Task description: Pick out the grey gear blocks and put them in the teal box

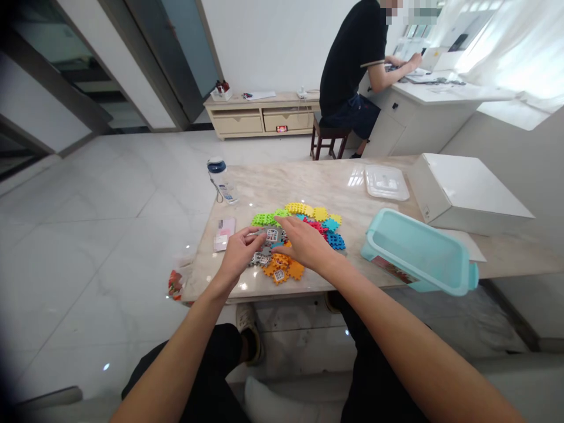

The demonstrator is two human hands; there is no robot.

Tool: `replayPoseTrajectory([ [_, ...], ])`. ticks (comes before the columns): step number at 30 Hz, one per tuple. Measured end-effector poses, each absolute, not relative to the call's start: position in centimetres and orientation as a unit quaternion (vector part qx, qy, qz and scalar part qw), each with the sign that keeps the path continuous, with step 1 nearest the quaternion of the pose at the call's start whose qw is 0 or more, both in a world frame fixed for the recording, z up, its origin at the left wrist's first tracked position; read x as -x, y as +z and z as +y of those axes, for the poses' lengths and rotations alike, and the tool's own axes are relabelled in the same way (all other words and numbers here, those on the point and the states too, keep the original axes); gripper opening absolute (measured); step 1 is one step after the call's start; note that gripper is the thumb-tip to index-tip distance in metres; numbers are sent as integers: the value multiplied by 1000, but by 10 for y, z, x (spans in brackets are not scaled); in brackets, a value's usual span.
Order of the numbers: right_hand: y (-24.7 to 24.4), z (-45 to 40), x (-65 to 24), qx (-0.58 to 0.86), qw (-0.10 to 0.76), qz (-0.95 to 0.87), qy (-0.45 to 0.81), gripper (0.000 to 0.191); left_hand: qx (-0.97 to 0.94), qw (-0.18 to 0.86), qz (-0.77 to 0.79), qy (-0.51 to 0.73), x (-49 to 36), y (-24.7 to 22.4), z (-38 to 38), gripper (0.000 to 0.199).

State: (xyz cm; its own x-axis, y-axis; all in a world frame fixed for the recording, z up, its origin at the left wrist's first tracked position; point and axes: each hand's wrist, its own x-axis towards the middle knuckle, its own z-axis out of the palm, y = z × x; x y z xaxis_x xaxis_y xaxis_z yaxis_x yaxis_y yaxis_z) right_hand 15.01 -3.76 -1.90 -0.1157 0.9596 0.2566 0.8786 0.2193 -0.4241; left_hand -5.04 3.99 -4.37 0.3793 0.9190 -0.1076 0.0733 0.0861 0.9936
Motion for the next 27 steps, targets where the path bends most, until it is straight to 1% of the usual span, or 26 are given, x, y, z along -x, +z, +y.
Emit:
replayPoseTrajectory([
  [2,-23,-40,-148,594,215,-770,90,74,-589,606,417,335,50,-46,36,48],
  [5,-27,-40,-143,589,200,-777,101,63,-597,626,392,315,52,-45,32,48],
  [7,-27,-39,-142,583,217,-775,108,58,-596,646,369,302,55,-39,31,46],
  [10,-25,-37,-146,561,261,-777,117,57,-593,678,332,279,63,-28,32,45],
  [14,-19,-36,-150,533,305,-780,122,56,-581,710,300,264,71,-18,34,49],
  [16,-17,-36,-149,520,320,-781,129,56,-568,723,291,264,73,-18,34,53],
  [21,-16,-36,-142,490,323,-795,155,63,-535,769,263,232,74,-27,35,64],
  [24,-19,-36,-139,493,315,-797,151,65,-539,763,275,227,73,-28,35,61],
  [27,-21,-36,-139,503,309,-792,154,63,-526,768,292,221,71,-25,33,55],
])
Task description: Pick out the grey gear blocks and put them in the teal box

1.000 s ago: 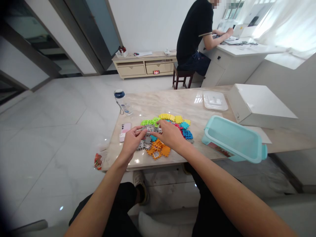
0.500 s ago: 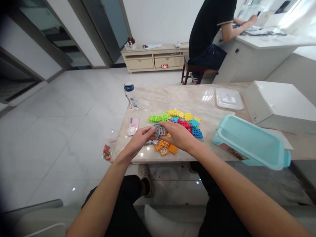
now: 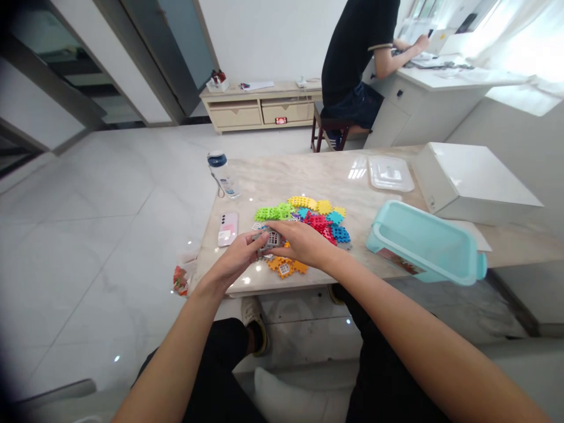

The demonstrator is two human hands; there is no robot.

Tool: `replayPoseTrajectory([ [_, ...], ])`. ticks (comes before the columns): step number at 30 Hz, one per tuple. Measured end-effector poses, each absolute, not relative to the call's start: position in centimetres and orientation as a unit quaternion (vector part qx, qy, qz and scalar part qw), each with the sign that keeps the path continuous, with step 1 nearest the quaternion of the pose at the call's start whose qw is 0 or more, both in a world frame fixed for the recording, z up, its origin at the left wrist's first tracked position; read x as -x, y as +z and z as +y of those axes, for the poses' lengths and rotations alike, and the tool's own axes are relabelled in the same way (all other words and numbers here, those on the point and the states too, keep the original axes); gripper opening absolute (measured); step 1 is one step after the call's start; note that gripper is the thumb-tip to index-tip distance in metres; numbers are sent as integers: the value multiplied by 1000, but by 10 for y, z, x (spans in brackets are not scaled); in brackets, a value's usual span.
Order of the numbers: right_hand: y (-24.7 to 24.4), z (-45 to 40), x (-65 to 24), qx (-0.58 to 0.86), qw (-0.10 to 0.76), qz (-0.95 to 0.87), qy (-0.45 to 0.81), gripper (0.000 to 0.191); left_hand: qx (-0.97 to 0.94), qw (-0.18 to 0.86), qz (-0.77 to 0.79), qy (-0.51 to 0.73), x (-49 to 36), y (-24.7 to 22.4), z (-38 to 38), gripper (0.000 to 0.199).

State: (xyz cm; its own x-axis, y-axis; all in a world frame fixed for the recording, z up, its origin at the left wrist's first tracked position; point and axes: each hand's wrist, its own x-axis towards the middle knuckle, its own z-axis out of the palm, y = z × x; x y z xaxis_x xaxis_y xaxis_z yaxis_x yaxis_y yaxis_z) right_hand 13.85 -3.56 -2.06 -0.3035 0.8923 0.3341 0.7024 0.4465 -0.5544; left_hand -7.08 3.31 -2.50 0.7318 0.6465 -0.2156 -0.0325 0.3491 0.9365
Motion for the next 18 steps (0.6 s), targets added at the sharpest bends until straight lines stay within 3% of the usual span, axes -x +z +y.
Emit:
replayPoseTrajectory([
  [9,-19,-32,-133,534,256,-795,134,64,-405,797,366,257,57,-39,31,53],
  [18,-18,-25,-111,521,201,-820,124,41,-385,790,386,280,57,-40,33,41],
])
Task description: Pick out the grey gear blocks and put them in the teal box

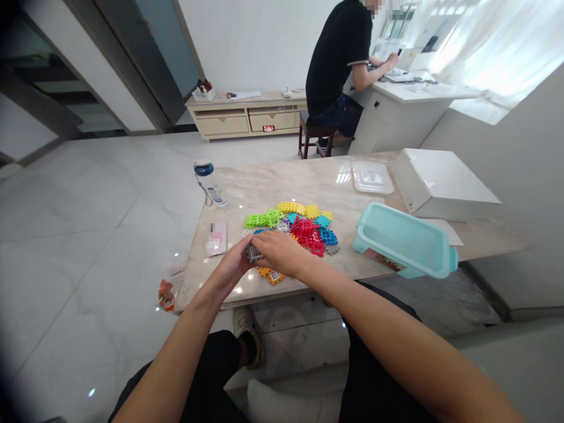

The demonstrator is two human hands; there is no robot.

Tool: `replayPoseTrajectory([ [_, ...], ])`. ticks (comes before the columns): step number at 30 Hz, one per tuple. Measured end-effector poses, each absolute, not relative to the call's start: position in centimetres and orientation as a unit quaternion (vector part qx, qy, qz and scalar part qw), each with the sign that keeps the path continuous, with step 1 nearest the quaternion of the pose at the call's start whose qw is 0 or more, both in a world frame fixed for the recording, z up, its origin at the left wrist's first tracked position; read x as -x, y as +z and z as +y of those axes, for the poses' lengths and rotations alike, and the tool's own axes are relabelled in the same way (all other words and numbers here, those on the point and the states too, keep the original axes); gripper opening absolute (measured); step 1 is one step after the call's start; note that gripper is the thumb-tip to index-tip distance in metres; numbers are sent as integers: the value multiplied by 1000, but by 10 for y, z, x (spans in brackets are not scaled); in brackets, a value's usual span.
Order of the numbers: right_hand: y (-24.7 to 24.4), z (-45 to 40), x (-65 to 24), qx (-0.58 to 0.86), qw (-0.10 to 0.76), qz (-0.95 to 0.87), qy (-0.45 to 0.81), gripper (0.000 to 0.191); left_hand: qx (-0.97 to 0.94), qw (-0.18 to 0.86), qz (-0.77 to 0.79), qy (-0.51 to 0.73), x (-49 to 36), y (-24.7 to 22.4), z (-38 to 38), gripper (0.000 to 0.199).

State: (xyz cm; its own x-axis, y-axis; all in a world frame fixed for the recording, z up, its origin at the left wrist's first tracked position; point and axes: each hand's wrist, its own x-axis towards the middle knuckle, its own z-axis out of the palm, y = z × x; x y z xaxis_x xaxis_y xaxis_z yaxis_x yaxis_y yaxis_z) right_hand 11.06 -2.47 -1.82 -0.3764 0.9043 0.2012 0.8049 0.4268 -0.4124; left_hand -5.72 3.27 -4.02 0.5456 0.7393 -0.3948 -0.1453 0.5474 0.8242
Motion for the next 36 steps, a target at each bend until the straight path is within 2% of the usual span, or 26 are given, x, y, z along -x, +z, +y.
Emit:
replayPoseTrajectory([
  [9,2,-27,-143,554,293,-758,181,55,-419,800,369,219,66,-19,41,28],
  [13,3,-31,-140,523,303,-767,213,58,-404,816,351,217,66,-18,39,26],
  [16,4,-29,-135,504,304,-776,230,60,-390,818,361,220,67,-18,39,16],
  [22,5,-25,-133,520,294,-773,215,63,-379,810,381,234,65,-14,39,9],
  [32,6,-35,-134,501,324,-784,171,65,-385,835,294,259,67,-25,39,30],
  [36,10,-42,-132,502,329,-786,147,73,-410,826,262,284,67,-28,35,41],
])
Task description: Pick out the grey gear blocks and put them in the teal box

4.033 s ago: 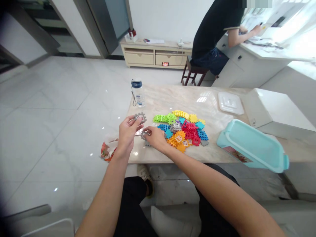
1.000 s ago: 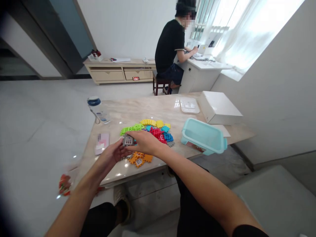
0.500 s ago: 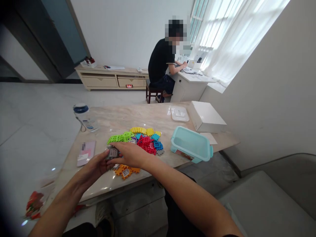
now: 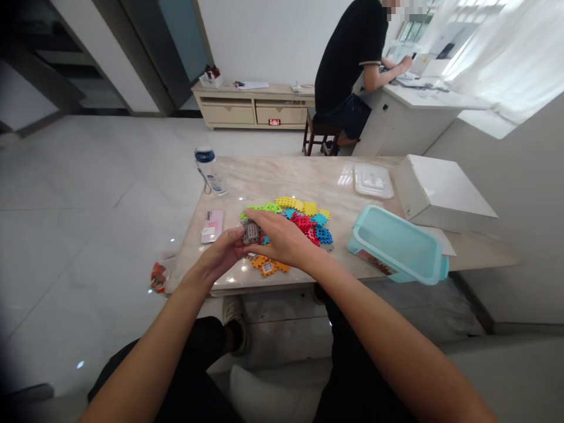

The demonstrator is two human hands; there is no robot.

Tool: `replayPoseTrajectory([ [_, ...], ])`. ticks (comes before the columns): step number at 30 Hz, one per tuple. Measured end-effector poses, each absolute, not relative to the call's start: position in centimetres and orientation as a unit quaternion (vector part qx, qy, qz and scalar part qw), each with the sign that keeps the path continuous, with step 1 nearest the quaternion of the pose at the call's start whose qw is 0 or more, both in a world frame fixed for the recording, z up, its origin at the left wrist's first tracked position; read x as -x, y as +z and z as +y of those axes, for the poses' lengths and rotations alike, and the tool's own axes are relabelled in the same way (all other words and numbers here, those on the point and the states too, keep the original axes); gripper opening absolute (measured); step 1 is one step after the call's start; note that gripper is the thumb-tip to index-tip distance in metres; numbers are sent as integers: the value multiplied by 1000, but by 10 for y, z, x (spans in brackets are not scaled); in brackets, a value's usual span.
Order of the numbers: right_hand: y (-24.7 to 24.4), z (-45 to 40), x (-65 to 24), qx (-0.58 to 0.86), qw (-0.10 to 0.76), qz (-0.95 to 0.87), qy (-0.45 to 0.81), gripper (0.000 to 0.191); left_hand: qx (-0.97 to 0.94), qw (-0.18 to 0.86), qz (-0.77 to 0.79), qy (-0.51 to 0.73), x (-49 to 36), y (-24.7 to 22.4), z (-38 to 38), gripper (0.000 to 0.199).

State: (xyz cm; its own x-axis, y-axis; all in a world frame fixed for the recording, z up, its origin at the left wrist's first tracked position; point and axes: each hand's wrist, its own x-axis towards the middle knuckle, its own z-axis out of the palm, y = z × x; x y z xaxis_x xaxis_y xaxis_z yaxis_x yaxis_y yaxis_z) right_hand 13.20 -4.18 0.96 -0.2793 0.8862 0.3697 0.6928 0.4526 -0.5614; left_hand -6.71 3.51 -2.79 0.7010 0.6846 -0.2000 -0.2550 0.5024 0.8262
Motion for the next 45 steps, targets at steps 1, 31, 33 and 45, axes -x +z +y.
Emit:
replayPoseTrajectory([
  [1,11,-43,-132,502,333,-786,141,72,-417,825,254,284,68,-27,34,44],
  [31,-7,-27,-128,507,324,-796,59,47,-503,735,311,332,79,-22,29,44],
  [33,-9,-22,-120,530,291,-796,39,39,-533,668,359,375,76,-26,30,42],
  [45,-4,22,-98,583,265,-751,162,36,-407,550,469,558,127,-12,65,43],
])
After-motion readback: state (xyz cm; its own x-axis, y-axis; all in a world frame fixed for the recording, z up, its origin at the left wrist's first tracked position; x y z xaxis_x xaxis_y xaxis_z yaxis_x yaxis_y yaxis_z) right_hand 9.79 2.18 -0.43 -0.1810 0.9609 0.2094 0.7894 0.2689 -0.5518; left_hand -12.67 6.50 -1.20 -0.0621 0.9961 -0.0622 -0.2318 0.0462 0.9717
